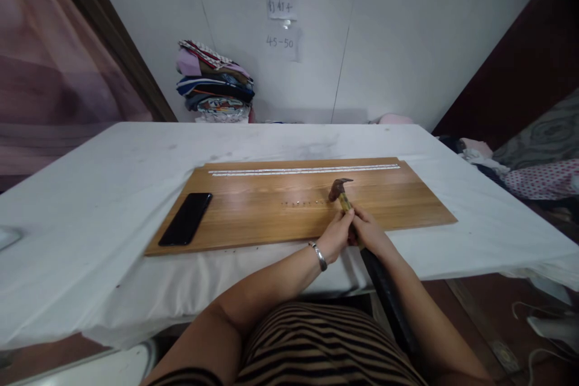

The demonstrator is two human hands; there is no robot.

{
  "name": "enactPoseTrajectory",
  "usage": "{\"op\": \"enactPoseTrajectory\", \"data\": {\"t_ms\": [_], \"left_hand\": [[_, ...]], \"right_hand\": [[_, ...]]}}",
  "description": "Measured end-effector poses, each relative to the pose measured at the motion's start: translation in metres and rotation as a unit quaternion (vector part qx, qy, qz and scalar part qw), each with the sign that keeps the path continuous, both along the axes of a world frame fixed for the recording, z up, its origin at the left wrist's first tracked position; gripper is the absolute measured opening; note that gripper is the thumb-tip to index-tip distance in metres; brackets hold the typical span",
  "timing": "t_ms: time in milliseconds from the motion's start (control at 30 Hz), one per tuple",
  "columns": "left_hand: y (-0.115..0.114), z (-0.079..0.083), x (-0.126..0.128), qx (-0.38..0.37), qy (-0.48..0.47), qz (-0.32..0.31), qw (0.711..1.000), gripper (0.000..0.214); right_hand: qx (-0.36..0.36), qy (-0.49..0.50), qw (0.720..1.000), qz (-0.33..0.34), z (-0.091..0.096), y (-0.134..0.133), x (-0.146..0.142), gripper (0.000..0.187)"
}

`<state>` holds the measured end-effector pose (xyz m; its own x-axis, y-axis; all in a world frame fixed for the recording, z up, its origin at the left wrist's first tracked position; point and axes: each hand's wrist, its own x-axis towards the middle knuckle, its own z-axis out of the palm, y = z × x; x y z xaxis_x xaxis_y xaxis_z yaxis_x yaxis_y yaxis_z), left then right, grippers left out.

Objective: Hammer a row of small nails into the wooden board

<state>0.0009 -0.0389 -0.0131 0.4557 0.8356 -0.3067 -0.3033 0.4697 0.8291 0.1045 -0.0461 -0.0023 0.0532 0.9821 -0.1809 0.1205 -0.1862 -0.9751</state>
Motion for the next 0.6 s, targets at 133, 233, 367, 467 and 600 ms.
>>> {"op": "enactPoseTrajectory", "data": {"t_ms": [133, 233, 367, 467, 600], "left_hand": [[0.0004, 0.0002, 0.0009, -0.003, -0.002, -0.003, 1.000, 0.048], [0.0001, 0.0018, 0.0010, 0.007, 0.005, -0.002, 1.000, 0.046], [-0.0010, 0.0030, 0.0003, 0.001, 0.009, -0.007, 1.000, 0.045], [-0.0017, 0.0032, -0.0002, 0.000, 0.015, -0.006, 1.000, 0.046], [-0.0012, 0.0018, 0.0004, 0.018, 0.019, -0.002, 1.000, 0.046]], "right_hand": [[0.003, -0.009, 1.000, 0.003, 0.0004, 0.0001, 0.0012, 0.037], [0.000, -0.001, 1.000, 0.002, 0.0025, -0.0012, 0.0007, 0.040], [-0.002, -0.013, 1.000, 0.006, 0.0020, -0.0015, 0.0012, 0.039], [0.008, -0.013, 1.000, 0.011, -0.0001, -0.0013, 0.0022, 0.040], [0.044, -0.019, 0.999, 0.017, -0.0013, -0.0013, 0.0026, 0.039]]}}
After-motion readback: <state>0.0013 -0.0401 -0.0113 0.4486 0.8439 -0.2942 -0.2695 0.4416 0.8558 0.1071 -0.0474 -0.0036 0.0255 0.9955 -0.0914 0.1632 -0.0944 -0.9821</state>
